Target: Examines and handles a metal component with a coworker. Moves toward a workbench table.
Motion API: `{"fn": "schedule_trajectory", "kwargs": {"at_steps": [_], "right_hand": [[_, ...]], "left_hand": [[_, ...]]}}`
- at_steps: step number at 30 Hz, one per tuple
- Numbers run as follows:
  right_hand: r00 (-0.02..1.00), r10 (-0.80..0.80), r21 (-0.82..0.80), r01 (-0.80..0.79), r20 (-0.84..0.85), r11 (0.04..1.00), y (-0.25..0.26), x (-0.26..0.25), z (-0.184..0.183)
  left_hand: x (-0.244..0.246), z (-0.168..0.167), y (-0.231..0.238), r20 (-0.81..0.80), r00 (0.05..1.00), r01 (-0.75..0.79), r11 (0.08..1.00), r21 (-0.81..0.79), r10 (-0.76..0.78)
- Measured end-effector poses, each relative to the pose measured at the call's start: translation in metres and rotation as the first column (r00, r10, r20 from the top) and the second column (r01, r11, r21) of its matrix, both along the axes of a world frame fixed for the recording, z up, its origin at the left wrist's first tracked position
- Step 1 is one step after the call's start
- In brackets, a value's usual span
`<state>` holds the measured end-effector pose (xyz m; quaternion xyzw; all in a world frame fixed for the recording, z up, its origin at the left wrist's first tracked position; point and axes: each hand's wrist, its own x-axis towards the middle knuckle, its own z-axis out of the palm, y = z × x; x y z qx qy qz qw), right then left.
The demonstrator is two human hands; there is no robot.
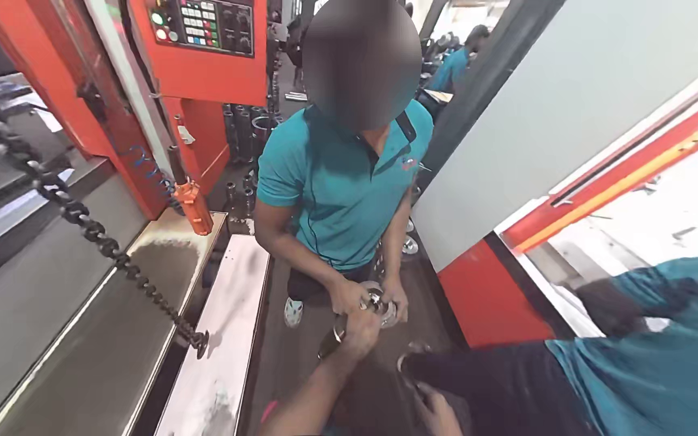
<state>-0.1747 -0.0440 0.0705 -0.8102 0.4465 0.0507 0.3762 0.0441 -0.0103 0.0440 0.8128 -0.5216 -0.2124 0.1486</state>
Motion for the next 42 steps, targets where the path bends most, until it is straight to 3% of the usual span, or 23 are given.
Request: {"fn": "schedule_trajectory", "kwargs": {"at_steps": [7, 10, 13, 16, 23, 27, 38, 42], "right_hand": [[0.997, 0.053, 0.006, -0.053, 0.050, 0.999, -0.027, 0.006, -0.004], [0.983, 0.118, -0.027, -0.116, 0.141, 0.993, -0.050, 0.008, -0.002], [0.975, 0.088, 0.012, -0.092, 0.203, 0.996, -0.063, 0.007, -0.005], [0.970, 0.034, 0.011, -0.037, 0.240, 0.999, -0.077, 0.003, -0.017], [0.953, 0.053, -0.062, -0.036, 0.298, 0.997, -0.103, 0.010, -0.006], [0.951, 0.067, 0.006, -0.073, 0.303, 0.997, -0.114, 0.022, 0.003], [0.870, 0.000, 0.166, -0.094, 0.493, 0.982, -0.131, 0.012, -0.025], [0.896, -0.056, 0.216, -0.046, 0.441, 0.975, -0.141, 0.003, -0.028]], "left_hand": [[-0.003, -0.002, -0.001, -0.038, 0.998, -0.037, 0.996, 0.087, 0.040], [-0.003, -0.002, -0.002, -0.034, 0.998, -0.058, 0.997, 0.051, 0.059], [-0.006, 0.008, 0.001, -0.045, 0.995, -0.083, 0.991, 0.102, 0.088], [-0.005, -0.003, -0.002, -0.046, 0.995, -0.087, 0.993, 0.074, 0.091], [-0.012, -0.013, -0.005, -0.118, 0.984, -0.135, 0.991, -0.010, 0.133], [-0.015, -0.029, -0.008, -0.152, 0.973, -0.193, 0.974, -0.115, 0.174], [-0.031, -0.030, -0.016, -0.162, 0.939, -0.326, 0.936, -0.130, 0.305], [-0.039, -0.033, -0.012, -0.138, 0.927, -0.366, 0.921, -0.130, 0.349]]}}
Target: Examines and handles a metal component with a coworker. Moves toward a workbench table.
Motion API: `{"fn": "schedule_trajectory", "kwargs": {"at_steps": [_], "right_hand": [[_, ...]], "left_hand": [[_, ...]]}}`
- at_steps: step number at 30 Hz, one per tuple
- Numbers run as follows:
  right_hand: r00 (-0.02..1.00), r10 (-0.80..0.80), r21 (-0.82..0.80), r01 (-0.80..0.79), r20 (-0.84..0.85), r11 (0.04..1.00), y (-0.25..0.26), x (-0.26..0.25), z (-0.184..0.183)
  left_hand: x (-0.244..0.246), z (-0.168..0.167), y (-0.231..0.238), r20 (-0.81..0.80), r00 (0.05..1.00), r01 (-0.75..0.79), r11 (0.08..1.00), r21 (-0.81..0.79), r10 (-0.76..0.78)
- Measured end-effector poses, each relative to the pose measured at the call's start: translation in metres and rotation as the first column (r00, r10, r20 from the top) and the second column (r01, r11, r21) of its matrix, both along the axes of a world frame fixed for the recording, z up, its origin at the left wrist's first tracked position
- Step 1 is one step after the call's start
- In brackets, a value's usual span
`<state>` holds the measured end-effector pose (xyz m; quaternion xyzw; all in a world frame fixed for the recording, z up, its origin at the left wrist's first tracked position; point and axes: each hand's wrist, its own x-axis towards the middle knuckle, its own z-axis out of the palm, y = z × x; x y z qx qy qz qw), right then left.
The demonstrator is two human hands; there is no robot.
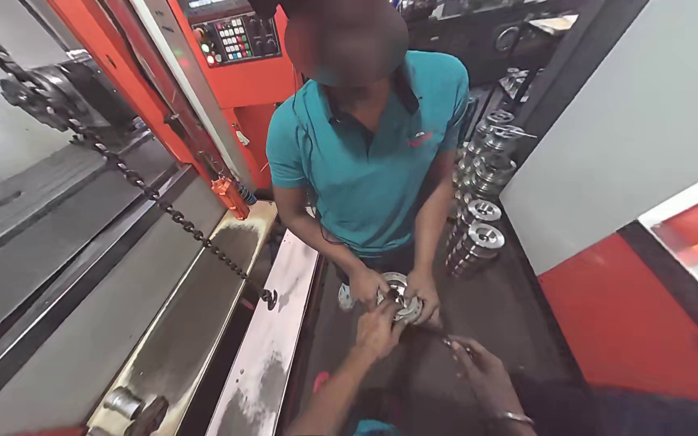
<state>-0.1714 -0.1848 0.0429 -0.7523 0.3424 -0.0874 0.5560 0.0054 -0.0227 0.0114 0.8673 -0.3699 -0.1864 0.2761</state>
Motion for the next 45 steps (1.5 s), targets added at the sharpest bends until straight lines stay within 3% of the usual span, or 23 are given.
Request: {"fn": "schedule_trajectory", "kwargs": {"at_steps": [9, 16, 20, 26, 32, 40, 45], "right_hand": [[1.000, 0.008, -0.010, -0.008, -0.017, 1.000, -0.024, 0.004, -0.005], [0.997, 0.056, -0.018, -0.055, 0.052, 0.998, -0.028, 0.025, -0.002], [0.998, 0.064, 0.032, -0.063, -0.014, 0.997, -0.033, 0.037, 0.009], [0.993, 0.082, 0.100, -0.073, -0.090, 0.992, -0.041, 0.028, -0.026], [0.937, 0.266, 0.152, -0.236, -0.225, 0.960, -0.044, 0.026, -0.046], [0.920, 0.317, 0.117, -0.297, -0.231, 0.948, -0.048, 0.037, -0.023], [0.941, 0.260, 0.091, -0.246, -0.214, 0.965, -0.053, 0.024, -0.010]], "left_hand": [[0.006, -0.002, 0.005, -0.016, 1.000, 0.015, 0.999, -0.049, -0.016], [0.008, 0.009, 0.002, -0.059, 0.998, 0.006, 1.000, 0.020, -0.005], [0.010, 0.016, -0.002, -0.062, 0.998, -0.001, 1.000, 0.001, 0.001], [0.000, 0.011, -0.007, -0.113, 0.990, -0.085, 0.996, 0.011, 0.085], [-0.005, 0.011, -0.012, -0.113, 0.983, -0.142, 0.988, 0.056, 0.147], [-0.012, 0.019, -0.018, -0.132, 0.972, -0.189, 0.981, 0.052, 0.195], [-0.014, 0.016, -0.017, -0.084, 0.979, -0.185, 0.982, 0.039, 0.188]]}}
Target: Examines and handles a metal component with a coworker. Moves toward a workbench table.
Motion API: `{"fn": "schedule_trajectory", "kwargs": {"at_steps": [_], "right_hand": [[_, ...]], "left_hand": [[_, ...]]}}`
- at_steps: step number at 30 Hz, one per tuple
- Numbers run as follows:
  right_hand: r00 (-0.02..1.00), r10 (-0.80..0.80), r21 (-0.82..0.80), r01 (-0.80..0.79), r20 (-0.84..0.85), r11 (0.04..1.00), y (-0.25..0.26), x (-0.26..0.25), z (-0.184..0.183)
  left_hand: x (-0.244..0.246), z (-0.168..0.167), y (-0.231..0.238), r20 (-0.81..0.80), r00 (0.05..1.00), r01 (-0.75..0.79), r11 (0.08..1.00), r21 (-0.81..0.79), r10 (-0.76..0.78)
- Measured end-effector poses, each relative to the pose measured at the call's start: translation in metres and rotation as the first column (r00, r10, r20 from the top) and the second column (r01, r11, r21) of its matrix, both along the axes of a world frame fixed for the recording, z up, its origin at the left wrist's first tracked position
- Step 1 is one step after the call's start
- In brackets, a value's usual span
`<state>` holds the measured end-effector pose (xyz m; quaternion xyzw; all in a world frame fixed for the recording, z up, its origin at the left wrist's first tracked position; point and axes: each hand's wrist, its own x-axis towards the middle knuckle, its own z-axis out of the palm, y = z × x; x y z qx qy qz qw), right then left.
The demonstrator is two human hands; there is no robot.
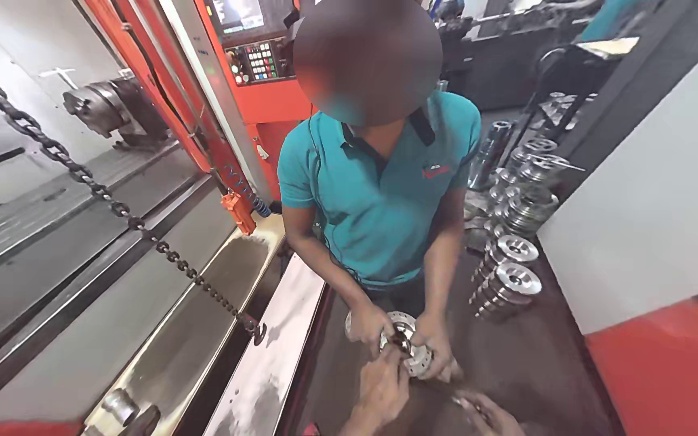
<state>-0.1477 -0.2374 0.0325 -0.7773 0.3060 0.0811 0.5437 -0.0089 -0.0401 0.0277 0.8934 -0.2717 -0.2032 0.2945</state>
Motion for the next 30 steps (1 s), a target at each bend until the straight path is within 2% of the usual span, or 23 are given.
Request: {"fn": "schedule_trajectory", "kwargs": {"at_steps": [5, 9, 11, 13, 16, 18, 20, 21, 24, 26, 30], "right_hand": [[0.997, -0.018, -0.072, 0.023, 0.070, 0.997, 0.002, -0.016, -0.004], [0.999, 0.030, -0.147, -0.028, 0.014, 0.989, 0.019, -0.019, 0.027], [0.999, 0.047, -0.223, -0.051, -0.026, 0.973, 0.026, -0.019, 0.038], [0.994, 0.108, -0.333, -0.095, 0.019, 0.938, 0.033, -0.009, 0.043], [0.981, 0.193, -0.476, -0.164, 0.011, 0.864, 0.050, -0.010, 0.075], [0.983, 0.159, -0.523, -0.185, -0.094, 0.832, 0.051, -0.007, 0.086], [0.979, 0.161, -0.590, -0.202, -0.122, 0.782, 0.047, 0.002, 0.086], [0.975, 0.181, -0.622, -0.220, -0.125, 0.752, 0.055, 0.007, 0.091], [0.972, 0.219, -0.651, -0.223, -0.089, 0.725, 0.088, 0.020, 0.113], [0.968, 0.232, -0.650, -0.235, -0.092, 0.723, 0.086, 0.031, 0.116], [0.915, 0.292, -0.605, -0.404, -0.279, 0.686, 0.072, 0.067, 0.111]], "left_hand": [[0.003, -0.006, 0.009, 0.033, 0.997, 0.073, 0.997, 0.001, -0.073], [0.009, -0.016, 0.017, 0.064, 0.974, 0.215, 0.976, 0.025, -0.217], [0.009, -0.021, 0.020, 0.093, 0.958, 0.267, 0.962, 0.058, -0.271], [0.014, -0.017, 0.029, 0.123, 0.951, 0.270, 0.955, 0.119, -0.284], [0.006, -0.003, 0.039, 0.127, 0.933, 0.306, 0.930, 0.205, -0.336], [0.008, -0.008, 0.030, 0.065, 0.912, 0.397, 0.912, 0.105, -0.405], [0.017, -0.035, 0.021, 0.174, 0.904, 0.411, 0.905, -0.109, -0.390], [0.019, -0.041, 0.024, 0.180, 0.909, 0.405, 0.899, -0.168, -0.376], [0.025, -0.033, 0.037, 0.071, 0.929, 0.370, 0.923, -0.111, -0.364], [0.025, -0.029, 0.034, 0.018, 0.930, 0.368, 0.922, -0.119, -0.368], [0.020, -0.026, 0.031, 0.004, 0.928, 0.367, 0.913, -0.180, -0.372]]}}
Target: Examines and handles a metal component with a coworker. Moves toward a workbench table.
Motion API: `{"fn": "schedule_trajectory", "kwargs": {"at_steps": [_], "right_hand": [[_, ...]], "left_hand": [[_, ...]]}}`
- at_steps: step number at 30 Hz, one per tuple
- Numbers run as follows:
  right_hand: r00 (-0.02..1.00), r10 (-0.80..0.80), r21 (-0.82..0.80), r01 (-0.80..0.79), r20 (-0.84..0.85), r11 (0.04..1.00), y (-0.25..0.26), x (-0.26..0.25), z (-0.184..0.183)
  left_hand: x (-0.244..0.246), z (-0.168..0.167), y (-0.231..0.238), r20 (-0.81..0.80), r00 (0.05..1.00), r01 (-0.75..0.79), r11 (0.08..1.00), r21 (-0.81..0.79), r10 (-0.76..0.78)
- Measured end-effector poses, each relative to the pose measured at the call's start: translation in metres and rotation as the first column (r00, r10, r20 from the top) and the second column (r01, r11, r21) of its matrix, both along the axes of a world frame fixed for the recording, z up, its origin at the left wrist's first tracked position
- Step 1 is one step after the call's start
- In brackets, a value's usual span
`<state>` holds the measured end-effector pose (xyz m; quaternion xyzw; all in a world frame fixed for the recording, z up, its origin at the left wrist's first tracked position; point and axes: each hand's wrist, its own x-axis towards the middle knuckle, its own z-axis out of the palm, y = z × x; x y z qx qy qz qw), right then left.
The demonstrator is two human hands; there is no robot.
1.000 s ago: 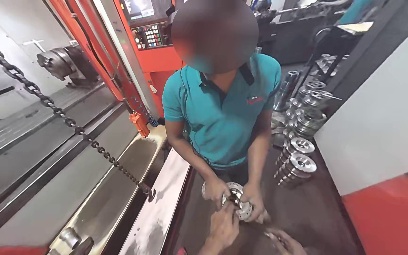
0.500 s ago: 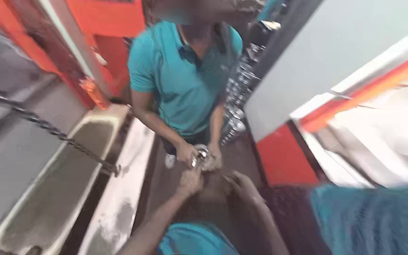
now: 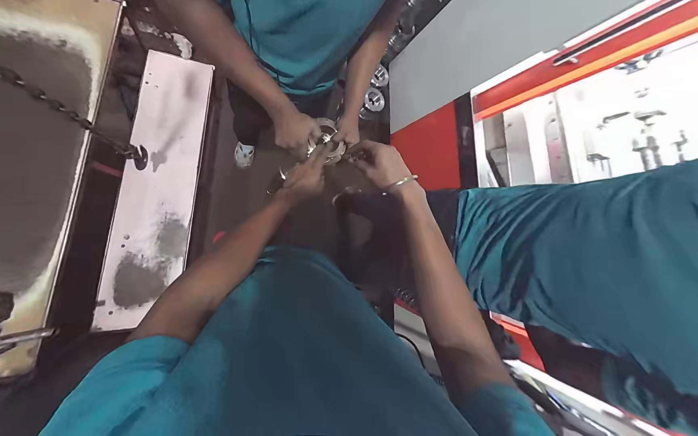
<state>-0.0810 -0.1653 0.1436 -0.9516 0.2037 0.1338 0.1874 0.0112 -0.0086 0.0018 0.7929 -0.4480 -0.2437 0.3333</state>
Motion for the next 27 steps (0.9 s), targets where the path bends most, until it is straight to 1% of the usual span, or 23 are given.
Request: {"fn": "schedule_trajectory", "kwargs": {"at_steps": [2, 5, 9, 11, 12, 13, 15, 17, 19, 22, 24, 27], "right_hand": [[0.997, 0.017, -0.018, -0.018, -0.071, 1.000, -0.005, 0.011, -0.007], [0.990, 0.050, -0.031, -0.055, -0.133, 0.998, -0.007, 0.024, -0.021], [0.978, 0.027, -0.073, -0.043, -0.206, 0.996, -0.005, 0.030, -0.030], [0.984, 0.015, -0.091, -0.032, -0.178, 0.995, -0.002, 0.027, -0.033], [0.991, 0.018, -0.104, -0.032, -0.134, 0.994, -0.001, 0.025, -0.036], [0.990, 0.011, -0.102, -0.025, -0.142, 0.994, 0.004, 0.026, -0.033], [0.969, 0.006, -0.100, -0.032, -0.247, 0.994, 0.011, 0.035, -0.027], [0.948, 0.020, -0.113, -0.058, -0.318, 0.992, 0.016, 0.041, -0.018], [0.943, 0.048, -0.149, -0.102, -0.329, 0.984, 0.020, 0.044, -0.007], [0.950, 0.123, -0.159, -0.173, -0.286, 0.972, 0.026, 0.051, -0.006], [0.935, 0.186, -0.144, -0.238, -0.300, 0.961, 0.024, 0.052, -0.012], [0.914, 0.219, -0.125, -0.275, -0.343, 0.953, 0.017, 0.057, -0.018]], "left_hand": [[0.001, 0.001, -0.001, -0.003, 1.000, 0.012, 1.000, 0.009, -0.012], [0.005, 0.005, 0.000, -0.031, 1.000, 0.005, 0.999, 0.041, -0.004], [0.003, 0.001, -0.001, -0.028, 1.000, -0.012, 1.000, 0.021, 0.013], [0.003, -0.001, -0.001, -0.031, 0.999, -0.018, 1.000, 0.006, 0.019], [0.004, 0.000, -0.001, -0.036, 0.999, -0.021, 1.000, 0.006, 0.022], [0.004, 0.001, 0.001, -0.035, 0.999, -0.021, 1.000, 0.018, 0.021], [0.006, 0.004, 0.005, -0.026, 1.000, 0.014, 0.998, 0.058, -0.013], [0.008, 0.008, 0.006, -0.016, 0.998, 0.064, 0.994, 0.085, -0.063], [0.010, 0.008, 0.003, 0.001, 0.997, 0.074, 0.994, 0.081, -0.075], [0.012, 0.010, 0.005, -0.024, 1.000, 0.016, 0.999, 0.046, -0.015], [0.007, 0.004, 0.005, -0.051, 0.999, -0.019, 1.000, 0.019, 0.020], [0.004, 0.004, 0.003, -0.039, 0.999, -0.032, 0.998, 0.056, 0.034]]}}
